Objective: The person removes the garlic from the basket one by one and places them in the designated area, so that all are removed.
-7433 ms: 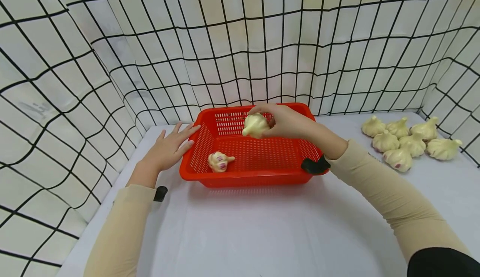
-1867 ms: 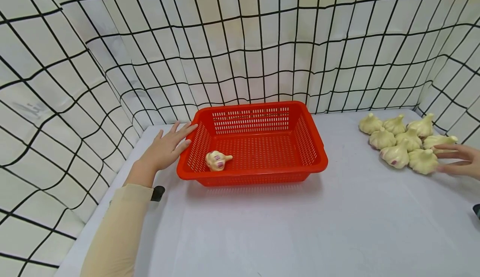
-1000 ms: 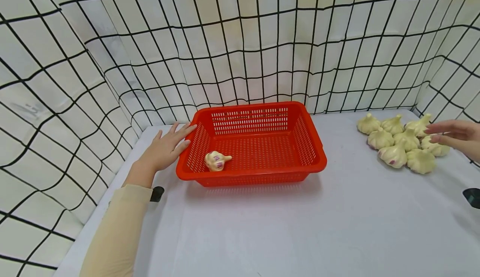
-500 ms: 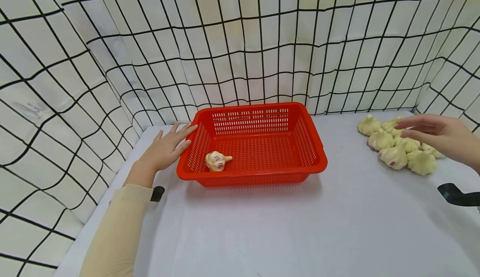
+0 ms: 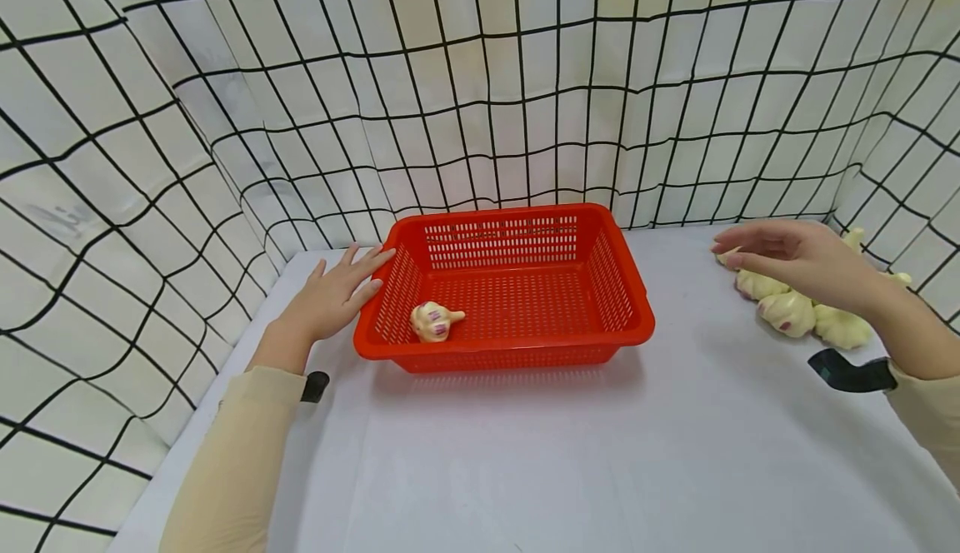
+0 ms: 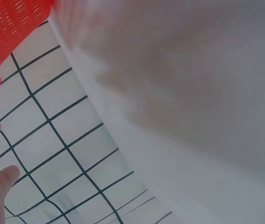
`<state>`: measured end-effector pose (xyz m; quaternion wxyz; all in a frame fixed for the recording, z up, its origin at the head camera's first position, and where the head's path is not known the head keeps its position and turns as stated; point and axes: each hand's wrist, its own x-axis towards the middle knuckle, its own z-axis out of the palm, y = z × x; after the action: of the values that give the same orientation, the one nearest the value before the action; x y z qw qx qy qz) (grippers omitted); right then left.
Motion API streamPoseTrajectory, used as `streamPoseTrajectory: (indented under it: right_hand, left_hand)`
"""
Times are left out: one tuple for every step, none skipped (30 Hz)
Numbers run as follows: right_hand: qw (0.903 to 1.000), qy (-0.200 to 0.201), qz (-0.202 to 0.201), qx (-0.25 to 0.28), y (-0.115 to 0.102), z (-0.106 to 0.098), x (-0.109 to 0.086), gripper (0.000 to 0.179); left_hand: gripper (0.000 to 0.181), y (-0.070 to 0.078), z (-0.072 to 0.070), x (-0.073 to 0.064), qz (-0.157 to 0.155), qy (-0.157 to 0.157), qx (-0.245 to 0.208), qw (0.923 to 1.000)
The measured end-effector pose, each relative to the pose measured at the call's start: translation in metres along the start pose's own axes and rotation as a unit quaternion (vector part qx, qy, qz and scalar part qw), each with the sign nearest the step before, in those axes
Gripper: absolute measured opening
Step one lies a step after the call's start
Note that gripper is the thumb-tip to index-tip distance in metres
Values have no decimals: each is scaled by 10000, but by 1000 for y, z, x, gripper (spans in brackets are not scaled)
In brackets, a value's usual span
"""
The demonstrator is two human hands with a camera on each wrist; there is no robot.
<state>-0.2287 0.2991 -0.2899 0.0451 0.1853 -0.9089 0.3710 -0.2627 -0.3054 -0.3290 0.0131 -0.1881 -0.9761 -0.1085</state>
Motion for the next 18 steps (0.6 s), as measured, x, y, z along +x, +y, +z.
streamPoseTrajectory:
  right_hand:
    - [10000, -59, -58, -24, -4, 1, 3, 27]
    - [9998, -119, -138, -47, -9, 3, 6, 26]
    - [9996, -155, -212, -77, -14, 5, 9, 25]
    - [9994, -196, -279, -109, -18, 6, 13, 25]
    - [9991, -250, -332, -103, -23, 8, 17, 24]
    - [9989, -293, -353, -74, -28, 10, 21, 24]
    - [9986, -343, -385, -81, -33, 12, 24, 24]
    - [9984, -385, -399, -98, -37, 14, 28, 24]
    - [9983, -422, -397, -95, -42, 16, 32, 25]
    - [9980, -467, -418, -73, -46, 18, 36, 26]
    - [9976, -504, -472, -43, -49, 19, 40, 26]
    - [9971, -526, -557, 4, -52, 21, 44, 27]
    - [9962, -551, -672, 49, -56, 23, 47, 27]
    - [9955, -565, -755, 108, -59, 25, 51, 27]
    - [9948, -580, -821, 177, -62, 26, 54, 27]
    - [9939, -593, -902, 239, -64, 28, 57, 27]
    - [9932, -593, -962, 279, -67, 29, 60, 27]
    - [9926, -599, -1005, 332, -70, 31, 63, 27]
  left_hand:
    - [65, 0, 0, 0, 4, 3, 6, 10000]
    - [65, 0, 0, 0, 8, 8, 14, 10000]
    - [65, 0, 0, 0, 9, 10, 16, 10000]
    - [65, -1, 1, 0, 1, 10, 13, 10000]
    - [65, -1, 1, 0, -4, 9, 15, 10000]
    - [65, -1, 1, 0, -6, 6, 8, 10000]
    - [65, -1, 1, 0, -11, 5, -1, 10000]
    - [64, -1, 1, -1, -17, 2, -10, 10000]
    - [64, -1, 2, -1, -22, -2, -23, 10000]
    - [64, -1, 2, -1, -24, -2, -37, 10000]
    - [64, -1, 2, -1, -27, -4, -44, 10000]
    - [64, 0, 2, -1, -29, 0, -52, 10000]
    - [64, 0, 2, -1, -33, 4, -56, 10000]
    - [64, 0, 2, -1, -37, 9, -59, 10000]
    - [64, 0, 2, -1, -39, 13, -60, 10000]
    - [64, 0, 2, -1, -38, 18, -59, 10000]
    - [64, 0, 2, -1, -38, 21, -56, 10000]
    - [64, 0, 2, 0, -37, 25, -55, 10000]
